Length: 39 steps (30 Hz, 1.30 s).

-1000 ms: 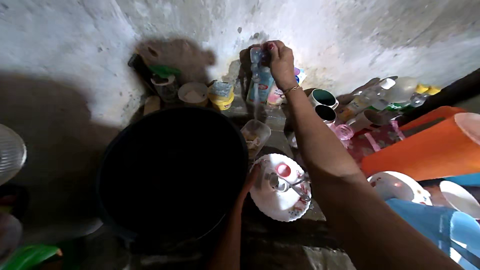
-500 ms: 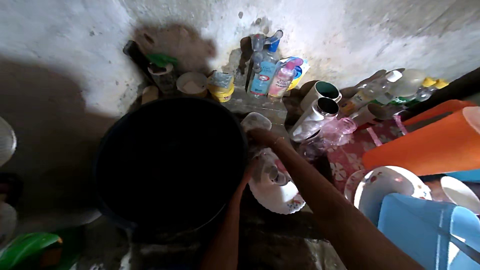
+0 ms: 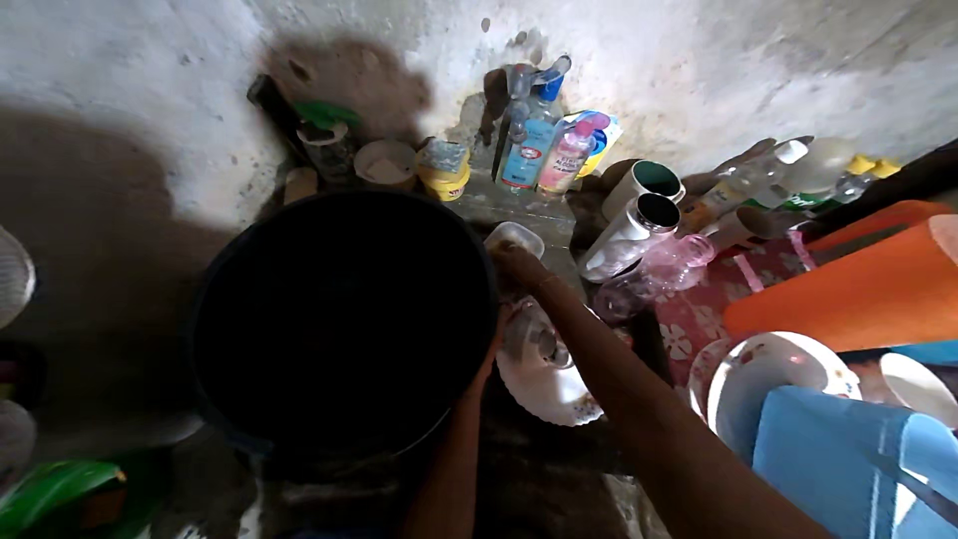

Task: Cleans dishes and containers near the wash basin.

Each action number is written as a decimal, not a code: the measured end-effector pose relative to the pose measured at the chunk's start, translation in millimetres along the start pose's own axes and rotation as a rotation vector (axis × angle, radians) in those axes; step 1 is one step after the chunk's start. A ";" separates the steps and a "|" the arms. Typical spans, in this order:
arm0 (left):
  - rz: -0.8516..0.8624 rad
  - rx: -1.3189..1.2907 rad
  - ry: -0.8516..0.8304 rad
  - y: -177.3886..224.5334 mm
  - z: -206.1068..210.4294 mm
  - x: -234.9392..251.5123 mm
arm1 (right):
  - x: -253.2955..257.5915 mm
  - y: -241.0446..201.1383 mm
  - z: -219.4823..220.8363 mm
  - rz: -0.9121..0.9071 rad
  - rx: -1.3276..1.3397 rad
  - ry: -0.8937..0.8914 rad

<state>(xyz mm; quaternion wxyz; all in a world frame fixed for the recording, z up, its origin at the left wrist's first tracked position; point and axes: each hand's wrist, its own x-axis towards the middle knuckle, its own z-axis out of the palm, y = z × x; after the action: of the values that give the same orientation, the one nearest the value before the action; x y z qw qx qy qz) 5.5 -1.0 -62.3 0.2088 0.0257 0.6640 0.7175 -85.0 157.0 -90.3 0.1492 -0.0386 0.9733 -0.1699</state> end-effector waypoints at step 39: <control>0.051 0.040 0.222 -63.5 -3.7 22.6 | -49.4 -17.6 -22.9 -0.127 0.182 -0.232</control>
<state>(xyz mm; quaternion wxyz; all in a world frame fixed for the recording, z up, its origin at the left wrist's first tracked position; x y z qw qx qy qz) 0.6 5.1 -129.4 0.1150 -0.0330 0.6964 0.7076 -44.5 154.0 -50.0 0.2526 -0.1056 0.9257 -0.2609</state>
